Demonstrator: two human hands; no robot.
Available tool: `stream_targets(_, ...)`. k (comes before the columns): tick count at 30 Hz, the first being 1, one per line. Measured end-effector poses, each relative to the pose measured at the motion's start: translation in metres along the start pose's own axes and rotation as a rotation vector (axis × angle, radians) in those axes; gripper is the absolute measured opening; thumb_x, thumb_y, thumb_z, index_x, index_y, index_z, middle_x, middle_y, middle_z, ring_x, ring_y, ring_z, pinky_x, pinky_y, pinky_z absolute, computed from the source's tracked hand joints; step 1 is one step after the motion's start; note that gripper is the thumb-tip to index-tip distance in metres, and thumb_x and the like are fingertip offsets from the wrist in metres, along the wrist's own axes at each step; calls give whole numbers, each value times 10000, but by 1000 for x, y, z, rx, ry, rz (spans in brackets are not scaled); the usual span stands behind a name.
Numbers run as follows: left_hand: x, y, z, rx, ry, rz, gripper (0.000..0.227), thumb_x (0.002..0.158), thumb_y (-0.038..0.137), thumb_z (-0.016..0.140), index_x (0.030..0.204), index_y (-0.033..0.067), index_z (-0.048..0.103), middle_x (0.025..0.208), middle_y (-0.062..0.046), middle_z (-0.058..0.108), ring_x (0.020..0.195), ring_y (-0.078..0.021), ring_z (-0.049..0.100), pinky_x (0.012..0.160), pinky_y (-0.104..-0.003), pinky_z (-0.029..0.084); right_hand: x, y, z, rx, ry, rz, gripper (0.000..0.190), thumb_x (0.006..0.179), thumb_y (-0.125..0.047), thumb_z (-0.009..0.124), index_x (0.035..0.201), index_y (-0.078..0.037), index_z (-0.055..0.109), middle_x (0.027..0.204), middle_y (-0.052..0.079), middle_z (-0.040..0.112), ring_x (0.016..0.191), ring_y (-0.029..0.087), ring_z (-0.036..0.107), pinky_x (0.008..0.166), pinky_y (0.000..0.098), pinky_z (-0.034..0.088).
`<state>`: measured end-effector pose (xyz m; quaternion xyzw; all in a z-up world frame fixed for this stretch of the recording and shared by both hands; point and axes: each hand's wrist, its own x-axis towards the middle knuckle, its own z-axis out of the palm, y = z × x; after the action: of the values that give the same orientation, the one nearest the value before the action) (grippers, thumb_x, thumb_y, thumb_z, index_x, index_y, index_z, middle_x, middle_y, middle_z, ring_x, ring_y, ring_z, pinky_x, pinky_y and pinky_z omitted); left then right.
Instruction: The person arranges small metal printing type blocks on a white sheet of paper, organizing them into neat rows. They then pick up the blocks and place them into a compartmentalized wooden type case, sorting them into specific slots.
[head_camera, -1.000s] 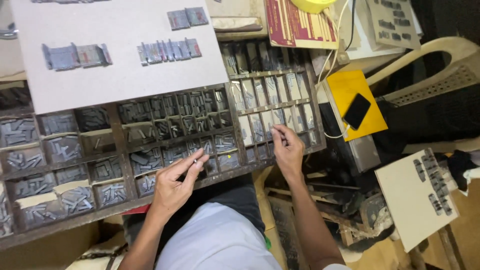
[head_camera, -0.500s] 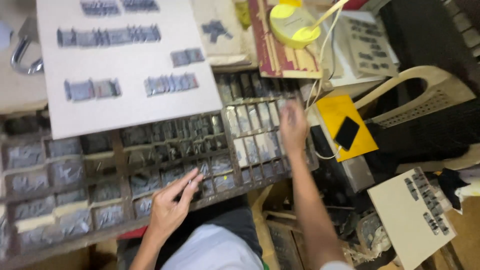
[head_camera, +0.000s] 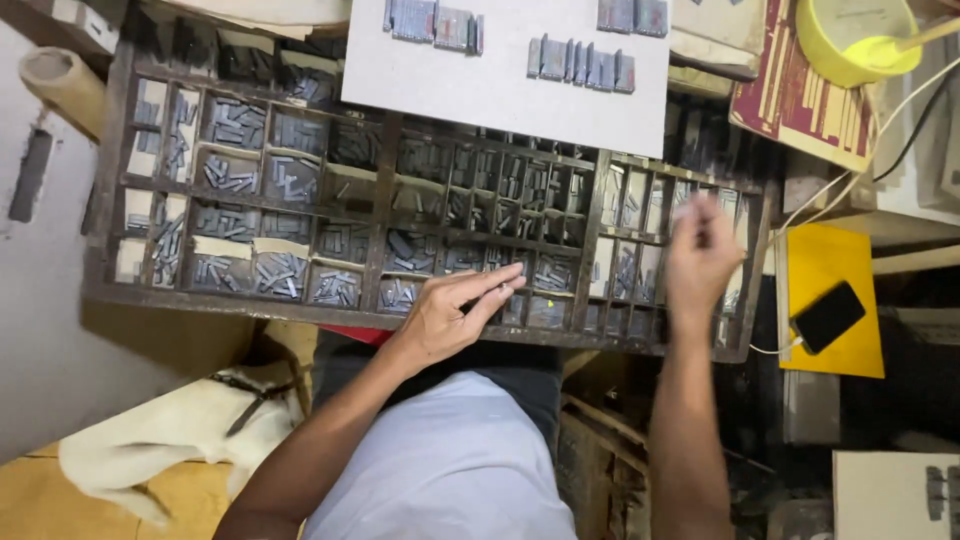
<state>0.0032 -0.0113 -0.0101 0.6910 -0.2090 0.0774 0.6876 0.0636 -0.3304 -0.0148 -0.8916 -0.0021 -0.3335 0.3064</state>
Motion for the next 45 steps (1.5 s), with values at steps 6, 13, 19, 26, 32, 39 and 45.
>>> stream_targets(6,-3,-3,-2,40,-18,22,290,977,52,645,1247,86,744,1084,-122,797,899,-368,763,733,-449,611,-76,-123,7,241,-316,-47,222,797,-197,885,1007,-178,815,958,6,793,909,202,758,854,320,586)
stream_targets(13,-17,-30,2,154,-93,137,332,918,9,659,1241,26,732,958,-166,801,788,-388,754,644,-459,609,-83,-165,14,351,-276,-30,97,862,-69,793,955,-95,801,899,61,771,814,272,760,750,354,599)
stream_targets(19,-4,-2,0,224,-140,158,393,932,74,685,1325,71,700,983,-123,814,763,-337,763,642,-422,616,-92,-111,5,311,-198,145,56,886,-21,737,935,-46,745,909,136,784,868,324,765,773,418,575)
stream_targets(26,-9,-9,2,233,-133,138,279,928,67,686,1195,72,766,871,-123,811,674,-323,741,569,-406,599,-72,-38,3,124,50,145,114,965,-7,689,1063,-10,746,866,142,728,727,205,661,631,337,525)
stream_targets(32,-14,-18,4,261,-134,130,248,926,84,693,1158,85,781,845,-123,802,664,-320,734,564,-409,595,-60,-33,16,134,88,147,139,963,-30,706,1095,-19,748,869,128,717,712,181,651,610,293,520)
stream_targets(39,-8,-7,3,231,-124,143,255,927,58,682,1160,69,786,873,-147,805,681,-348,739,567,-422,592,-53,-51,4,160,88,211,136,951,-22,720,1081,-34,761,882,108,736,738,141,652,632,244,528)
stream_targets(45,-14,3,9,175,-73,406,96,905,153,754,843,83,774,725,-112,741,575,-286,671,526,-351,562,-64,-87,11,361,-326,192,131,962,5,705,1081,-8,757,818,115,698,721,120,587,629,313,523)
